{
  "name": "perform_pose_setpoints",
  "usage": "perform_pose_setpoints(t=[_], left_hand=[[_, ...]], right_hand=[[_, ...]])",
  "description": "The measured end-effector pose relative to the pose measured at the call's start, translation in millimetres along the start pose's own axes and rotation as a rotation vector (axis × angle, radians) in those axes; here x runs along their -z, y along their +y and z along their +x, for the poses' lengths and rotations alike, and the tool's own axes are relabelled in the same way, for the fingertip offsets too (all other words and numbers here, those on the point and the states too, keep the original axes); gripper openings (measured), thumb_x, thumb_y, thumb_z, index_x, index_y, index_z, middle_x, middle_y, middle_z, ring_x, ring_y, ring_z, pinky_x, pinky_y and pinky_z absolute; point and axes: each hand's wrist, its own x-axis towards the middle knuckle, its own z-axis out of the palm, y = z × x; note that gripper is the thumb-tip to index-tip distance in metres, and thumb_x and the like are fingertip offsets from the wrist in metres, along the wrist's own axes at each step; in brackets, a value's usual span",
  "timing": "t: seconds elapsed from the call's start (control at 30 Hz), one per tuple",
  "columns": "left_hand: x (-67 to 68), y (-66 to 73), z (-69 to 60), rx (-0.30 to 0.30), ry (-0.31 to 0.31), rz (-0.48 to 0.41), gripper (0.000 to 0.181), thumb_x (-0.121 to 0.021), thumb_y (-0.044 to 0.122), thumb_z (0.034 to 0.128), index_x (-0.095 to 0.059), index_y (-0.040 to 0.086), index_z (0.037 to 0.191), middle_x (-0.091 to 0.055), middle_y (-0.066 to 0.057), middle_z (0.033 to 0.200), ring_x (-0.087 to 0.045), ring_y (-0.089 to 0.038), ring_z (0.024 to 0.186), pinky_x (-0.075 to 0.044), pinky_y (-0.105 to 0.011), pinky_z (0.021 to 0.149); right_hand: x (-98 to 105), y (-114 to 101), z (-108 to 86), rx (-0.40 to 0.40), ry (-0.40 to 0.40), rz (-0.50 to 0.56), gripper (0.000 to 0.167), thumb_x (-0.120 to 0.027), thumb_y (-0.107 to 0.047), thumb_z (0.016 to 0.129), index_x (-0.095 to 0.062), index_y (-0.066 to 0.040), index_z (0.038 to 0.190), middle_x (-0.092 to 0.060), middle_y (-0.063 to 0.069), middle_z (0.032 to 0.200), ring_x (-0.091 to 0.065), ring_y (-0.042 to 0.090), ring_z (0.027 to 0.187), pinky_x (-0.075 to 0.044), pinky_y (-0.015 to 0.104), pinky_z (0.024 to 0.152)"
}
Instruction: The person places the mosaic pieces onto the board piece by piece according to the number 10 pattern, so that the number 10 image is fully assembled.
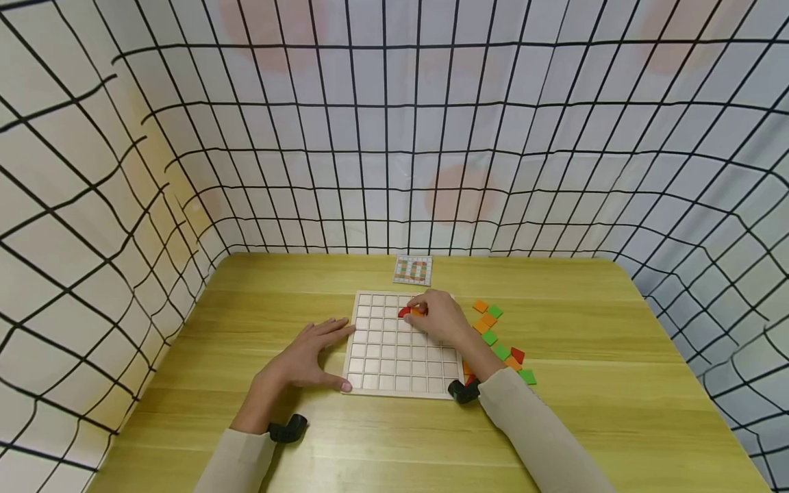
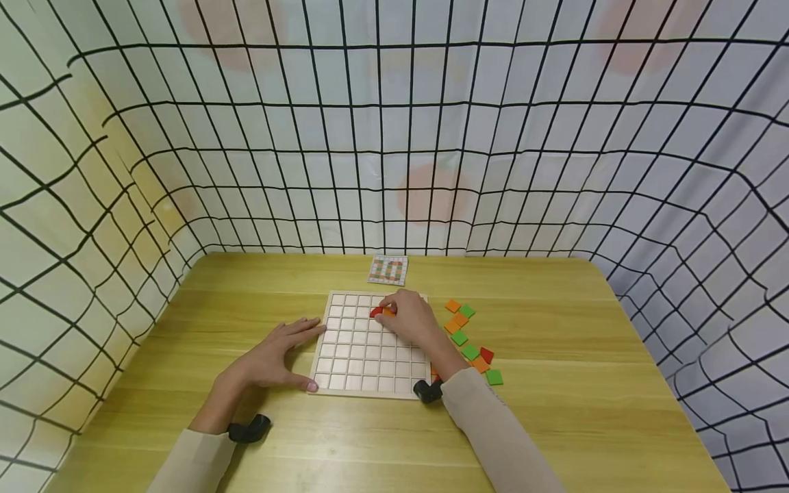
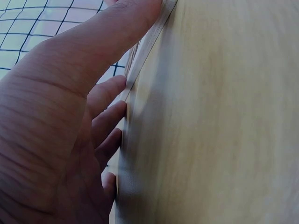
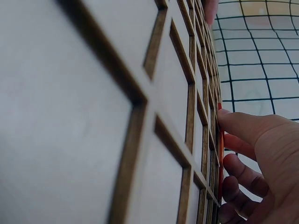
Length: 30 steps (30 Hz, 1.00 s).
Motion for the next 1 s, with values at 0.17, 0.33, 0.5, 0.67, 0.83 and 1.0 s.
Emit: perform_pose_setpoints(t=[0.17, 0.33, 0.5, 0.67, 0.83, 1.0], left_hand=[[-0.1, 0.7, -0.4, 0.004, -0.002, 0.000, 0.115, -0.085, 0.072, 0.0662, -0.039, 0.027, 0.161, -0.029, -0.002, 0.170, -0.022, -0.033, 0.159, -0.010, -0.063, 0.129], [0.0, 1.4, -0.2, 0.002, 0.002, -0.002, 0.114, -0.086, 0.071, 0.0662, -0.039, 0.026, 0.160, -0.030, -0.002, 0.170, -0.022, -0.033, 0.159, -0.010, -0.063, 0.129], [-0.3, 1.6, -0.8, 0.003, 0.001, -0.005, 0.114, -0.086, 0.071, 0.0661, -0.040, 0.026, 0.160, -0.030, -0.002, 0.170, -0.022, -0.033, 0.159, -0.010, -0.063, 0.129], [-0.6, 2.2, -0.1, 0.004, -0.005, -0.004, 0.114, -0.085, 0.072, 0.0661, -0.039, 0.026, 0.160, -0.030, -0.002, 0.170, -0.023, -0.033, 0.159, -0.010, -0.063, 0.129], [-0.4, 2.0, 0.6, 0.007, 0.001, 0.007, 0.114, -0.085, 0.072, 0.0655, -0.040, 0.027, 0.160, -0.031, -0.001, 0.170, -0.023, -0.033, 0.159, -0.010, -0.062, 0.129], [0.2, 3.4, 0.5, 0.015, -0.002, 0.000, 0.115, -0.086, 0.071, 0.0649, -0.040, 0.027, 0.160, -0.030, -0.001, 0.170, -0.023, -0.033, 0.159, -0.010, -0.062, 0.129]], right_hand=[[0.4, -0.9, -0.1, -0.013, -0.010, -0.002, 0.029, -0.077, -0.035, 0.093, -0.079, -0.019, 0.117, -0.061, -0.001, 0.087, -0.051, 0.017, 0.072, -0.042, 0.028, 0.061], [2.5, 0.8, -1.0, 0.009, -0.003, 0.029, 0.029, -0.077, -0.036, 0.092, -0.079, -0.018, 0.115, -0.060, -0.001, 0.084, -0.050, 0.017, 0.071, -0.041, 0.028, 0.061], [5.9, 3.5, -5.8, 0.012, 0.013, 0.054, 0.031, -0.077, -0.036, 0.092, -0.079, -0.017, 0.116, -0.063, -0.003, 0.087, -0.053, 0.017, 0.077, -0.044, 0.030, 0.066], [12.1, 9.0, -12.5, -0.008, 0.018, 0.069, 0.028, -0.077, -0.035, 0.093, -0.079, -0.018, 0.115, -0.065, -0.004, 0.090, -0.054, 0.016, 0.079, -0.046, 0.029, 0.067], [23.1, 16.4, -20.6, 0.005, 0.017, 0.101, 0.027, -0.076, -0.032, 0.094, -0.079, -0.015, 0.115, -0.067, -0.001, 0.090, -0.056, 0.019, 0.079, -0.048, 0.030, 0.067], [34.1, 31.2, -31.6, -0.008, 0.028, 0.090, 0.025, -0.075, -0.029, 0.095, -0.079, -0.013, 0.114, -0.069, 0.000, 0.093, -0.057, 0.018, 0.081, -0.050, 0.030, 0.071]])
